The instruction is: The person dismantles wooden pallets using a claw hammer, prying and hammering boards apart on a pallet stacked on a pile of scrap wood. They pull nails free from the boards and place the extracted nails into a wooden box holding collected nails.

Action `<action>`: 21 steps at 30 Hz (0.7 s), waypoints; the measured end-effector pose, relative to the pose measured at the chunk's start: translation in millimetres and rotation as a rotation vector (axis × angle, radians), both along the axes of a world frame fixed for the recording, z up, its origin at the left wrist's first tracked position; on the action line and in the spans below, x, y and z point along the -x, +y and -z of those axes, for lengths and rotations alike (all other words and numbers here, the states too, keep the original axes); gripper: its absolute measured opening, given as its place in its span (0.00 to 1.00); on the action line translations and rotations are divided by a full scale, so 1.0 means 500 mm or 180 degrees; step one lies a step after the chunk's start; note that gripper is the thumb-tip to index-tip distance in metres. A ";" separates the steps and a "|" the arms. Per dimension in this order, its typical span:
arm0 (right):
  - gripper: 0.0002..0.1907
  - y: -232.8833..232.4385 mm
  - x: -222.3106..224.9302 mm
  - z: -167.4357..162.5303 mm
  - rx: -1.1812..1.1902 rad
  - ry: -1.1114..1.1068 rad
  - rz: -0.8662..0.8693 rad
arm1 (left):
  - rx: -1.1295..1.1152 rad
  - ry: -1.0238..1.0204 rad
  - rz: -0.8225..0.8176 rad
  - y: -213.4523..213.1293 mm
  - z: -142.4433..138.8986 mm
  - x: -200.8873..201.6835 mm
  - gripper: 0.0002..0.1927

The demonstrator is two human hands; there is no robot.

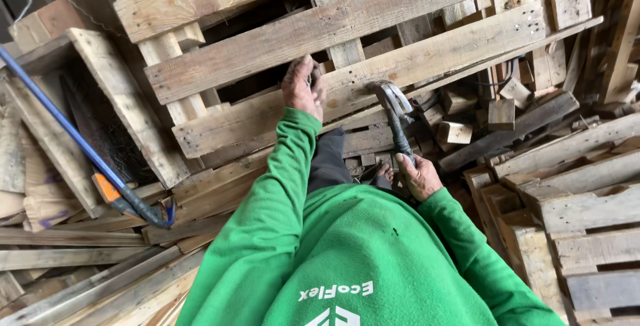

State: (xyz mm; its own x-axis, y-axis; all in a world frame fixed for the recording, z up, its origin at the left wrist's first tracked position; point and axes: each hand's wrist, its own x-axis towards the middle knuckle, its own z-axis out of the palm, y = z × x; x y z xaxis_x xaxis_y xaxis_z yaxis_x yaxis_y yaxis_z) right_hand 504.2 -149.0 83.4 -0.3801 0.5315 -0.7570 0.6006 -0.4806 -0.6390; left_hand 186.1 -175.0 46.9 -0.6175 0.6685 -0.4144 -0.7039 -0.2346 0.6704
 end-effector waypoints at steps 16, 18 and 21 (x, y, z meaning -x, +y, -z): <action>0.22 0.008 -0.017 0.045 -0.0552 0.0399 -0.0260 | 0.0265 -0.0551 0.0109 -0.046 0.026 -0.076 0.13; 0.23 0.011 -0.012 0.041 -0.0513 0.0185 -0.0381 | 0.0524 0.1006 0.0028 -0.039 0.025 -0.069 0.14; 0.23 0.002 -0.028 -0.002 -0.0255 0.0007 -0.0118 | 0.1321 0.2841 0.0135 -0.035 0.019 -0.056 0.15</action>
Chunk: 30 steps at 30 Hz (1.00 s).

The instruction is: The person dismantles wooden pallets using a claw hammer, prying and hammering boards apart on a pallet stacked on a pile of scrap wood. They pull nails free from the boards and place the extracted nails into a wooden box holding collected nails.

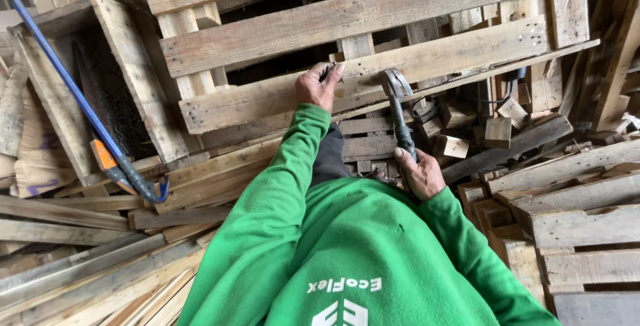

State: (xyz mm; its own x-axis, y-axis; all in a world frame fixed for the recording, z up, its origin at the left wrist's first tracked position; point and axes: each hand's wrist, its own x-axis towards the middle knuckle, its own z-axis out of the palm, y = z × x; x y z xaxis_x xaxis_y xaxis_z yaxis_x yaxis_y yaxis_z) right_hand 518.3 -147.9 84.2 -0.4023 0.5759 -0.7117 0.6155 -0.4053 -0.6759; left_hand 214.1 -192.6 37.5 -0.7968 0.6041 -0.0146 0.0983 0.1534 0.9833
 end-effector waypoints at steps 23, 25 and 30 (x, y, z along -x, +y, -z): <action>0.22 -0.011 0.035 -0.141 -0.0483 0.1109 -0.0404 | -0.0251 0.1183 0.0344 0.003 0.001 -0.010 0.10; 0.21 -0.002 0.061 -0.138 -0.0343 0.0748 -0.0490 | -0.0306 0.1238 0.0437 -0.001 0.001 -0.010 0.10; 0.20 0.008 0.104 -0.155 -0.0256 -0.0094 -0.0592 | -0.0153 0.1459 0.0589 -0.010 0.003 0.003 0.08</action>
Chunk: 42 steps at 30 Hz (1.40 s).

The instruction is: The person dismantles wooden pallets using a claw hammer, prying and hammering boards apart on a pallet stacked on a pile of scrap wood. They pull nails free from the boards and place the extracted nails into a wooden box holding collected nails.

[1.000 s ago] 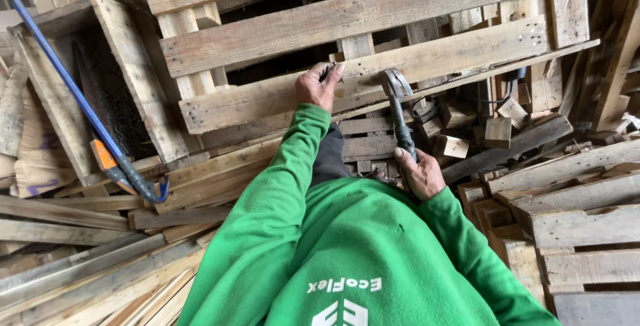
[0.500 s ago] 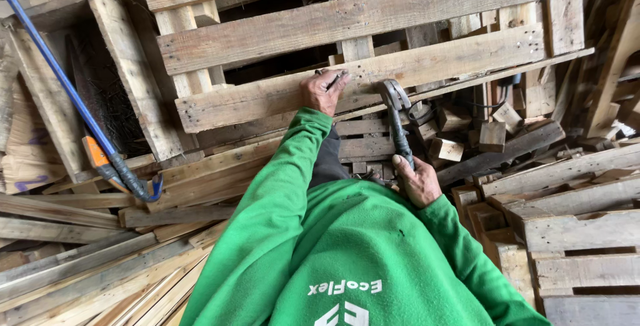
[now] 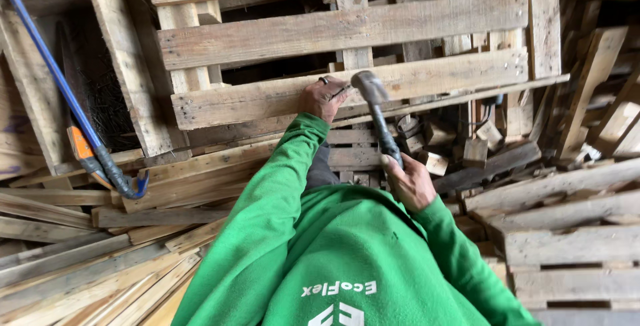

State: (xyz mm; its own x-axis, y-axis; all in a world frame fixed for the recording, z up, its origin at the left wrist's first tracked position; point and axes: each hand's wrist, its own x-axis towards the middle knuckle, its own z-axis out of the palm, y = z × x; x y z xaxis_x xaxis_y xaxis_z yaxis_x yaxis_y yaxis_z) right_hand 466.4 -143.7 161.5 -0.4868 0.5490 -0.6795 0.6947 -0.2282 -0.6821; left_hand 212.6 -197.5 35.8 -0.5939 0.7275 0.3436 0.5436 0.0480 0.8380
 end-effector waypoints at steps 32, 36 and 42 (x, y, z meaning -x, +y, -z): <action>0.22 0.004 0.112 -0.083 0.0129 0.0335 -0.0132 | -0.0595 -0.0869 -0.1971 0.054 -0.005 0.105 0.16; 0.22 0.112 0.024 -0.145 -0.0580 0.1252 0.0042 | -0.0541 -0.0588 -0.2072 0.055 -0.001 0.109 0.17; 0.20 0.230 0.014 -0.253 -0.0872 0.4814 -0.0627 | -0.0647 -0.1111 -0.1861 0.054 -0.012 0.110 0.15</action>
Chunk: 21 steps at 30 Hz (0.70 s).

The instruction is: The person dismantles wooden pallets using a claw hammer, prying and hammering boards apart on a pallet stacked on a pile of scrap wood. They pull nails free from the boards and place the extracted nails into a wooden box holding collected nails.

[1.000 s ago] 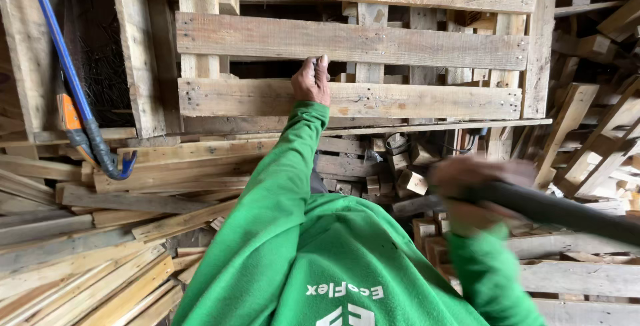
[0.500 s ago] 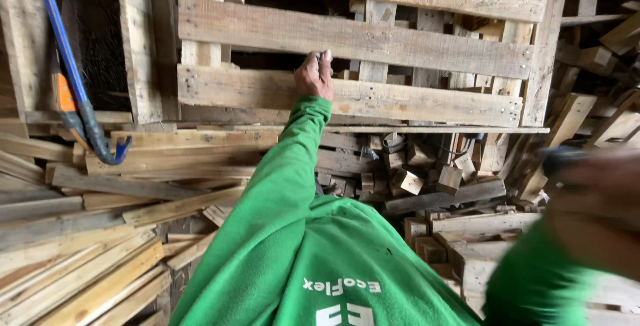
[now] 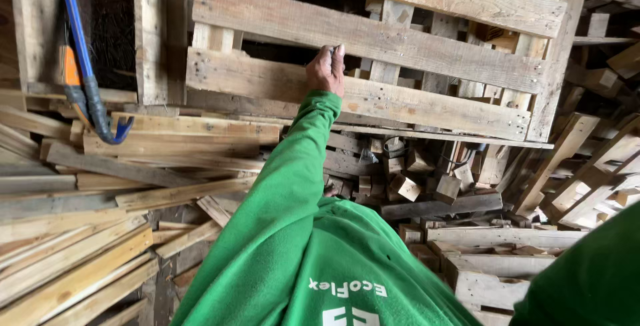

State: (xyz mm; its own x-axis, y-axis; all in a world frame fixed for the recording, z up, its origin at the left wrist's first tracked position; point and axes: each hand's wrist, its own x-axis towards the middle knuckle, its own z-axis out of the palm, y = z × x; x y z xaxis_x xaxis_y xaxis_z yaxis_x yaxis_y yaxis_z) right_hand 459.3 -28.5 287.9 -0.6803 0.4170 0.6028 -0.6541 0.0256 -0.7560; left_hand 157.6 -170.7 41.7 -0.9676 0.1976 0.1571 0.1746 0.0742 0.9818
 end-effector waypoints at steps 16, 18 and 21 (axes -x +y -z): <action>0.20 -0.080 -0.025 0.336 0.0464 -0.4453 0.0842 | 0.0119 0.0198 -0.0303 0.027 0.018 0.017 0.13; 0.23 -0.094 -0.011 0.356 0.0144 -0.4482 0.0815 | 0.0124 -0.0464 -0.0059 0.025 0.018 0.031 0.12; 0.24 -0.116 0.024 0.408 -0.0090 -0.4861 0.0575 | -0.0309 -0.0375 0.0188 0.007 0.009 0.046 0.11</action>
State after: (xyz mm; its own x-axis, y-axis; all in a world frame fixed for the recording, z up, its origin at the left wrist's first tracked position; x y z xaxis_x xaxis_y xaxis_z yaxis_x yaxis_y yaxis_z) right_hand 447.4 -86.6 83.8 -0.5803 0.5601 -0.5912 0.7327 0.0421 -0.6792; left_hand 134.4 -167.4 37.3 -0.9676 0.2441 0.0642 0.0589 -0.0289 0.9978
